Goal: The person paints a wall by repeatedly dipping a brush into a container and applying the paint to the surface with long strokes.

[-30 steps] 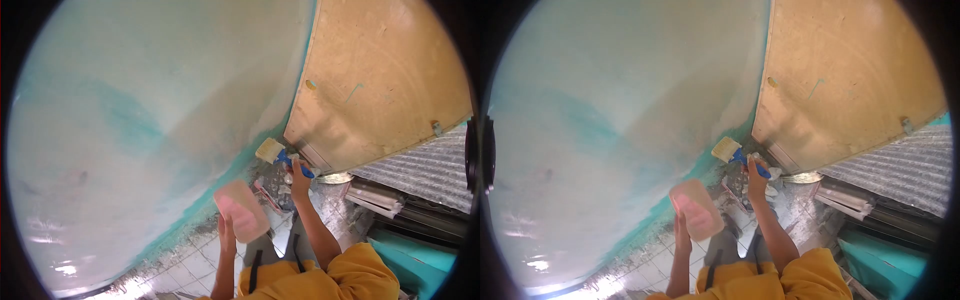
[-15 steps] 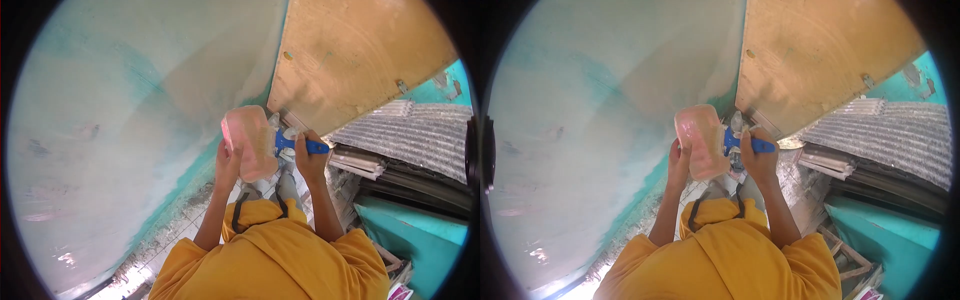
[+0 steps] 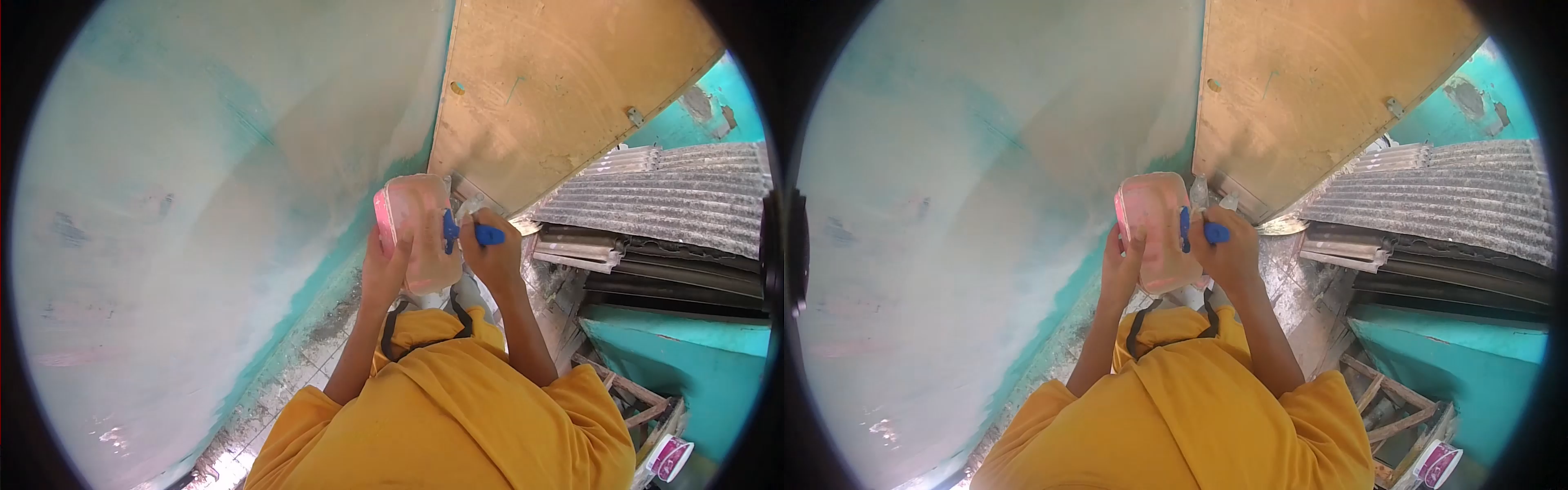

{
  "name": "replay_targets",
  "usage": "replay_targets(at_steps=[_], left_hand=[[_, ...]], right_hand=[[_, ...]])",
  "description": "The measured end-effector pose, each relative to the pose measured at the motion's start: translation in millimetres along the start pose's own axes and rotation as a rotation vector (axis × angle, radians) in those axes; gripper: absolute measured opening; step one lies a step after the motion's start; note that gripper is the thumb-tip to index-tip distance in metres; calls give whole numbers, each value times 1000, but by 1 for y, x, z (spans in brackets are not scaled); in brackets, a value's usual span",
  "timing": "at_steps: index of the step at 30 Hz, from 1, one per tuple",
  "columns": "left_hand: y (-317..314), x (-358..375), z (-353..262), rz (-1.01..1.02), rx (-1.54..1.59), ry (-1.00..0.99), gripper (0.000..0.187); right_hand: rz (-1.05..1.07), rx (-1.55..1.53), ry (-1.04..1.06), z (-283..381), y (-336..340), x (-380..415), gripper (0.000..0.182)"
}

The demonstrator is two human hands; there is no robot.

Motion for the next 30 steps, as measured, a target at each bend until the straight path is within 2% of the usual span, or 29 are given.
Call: replay_targets(at_steps=[3, 8, 14, 20, 22, 24, 27, 29, 30], left_hand=[[4, -7, 16, -35, -85, 9, 82], [-4, -22, 29, -9, 41, -12, 81], [-17, -30, 6, 13, 117, 17, 80], [-40, -50, -17, -37, 101, 33, 78], [-50, -60, -20, -67, 94, 36, 78], [-58, -63, -24, -93, 87, 57, 77], [-75, -67, -38, -64, 226, 69, 76], [-80, -71, -32, -109, 259, 102, 73], [-84, -72, -29, -115, 251, 115, 73]], right_hand=[[-78, -6, 2, 5, 16, 0, 25], [-173, -66, 0, 5, 34, -9, 26], [-256, -98, 40, -7, 59, -33, 25], [-318, -231, -104, -49, 96, -74, 25], [-325, -302, -170, -73, 107, -86, 27], [-336, -277, -152, -101, 116, -100, 28], [-358, -295, -216, -157, 119, -115, 29], [-450, -622, -409, -203, 109, -121, 34], [-393, -623, -437, -229, 101, -125, 35]])
Point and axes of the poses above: each hand's wrist, its own x-axis away from the middle knuckle, its own y-axis out of the back of the hand, z = x × y, the point moved 9 cm from there along -x, towards the middle knuckle, and after that the axes turned 12 degrees about -x, right-handed, at the moved point
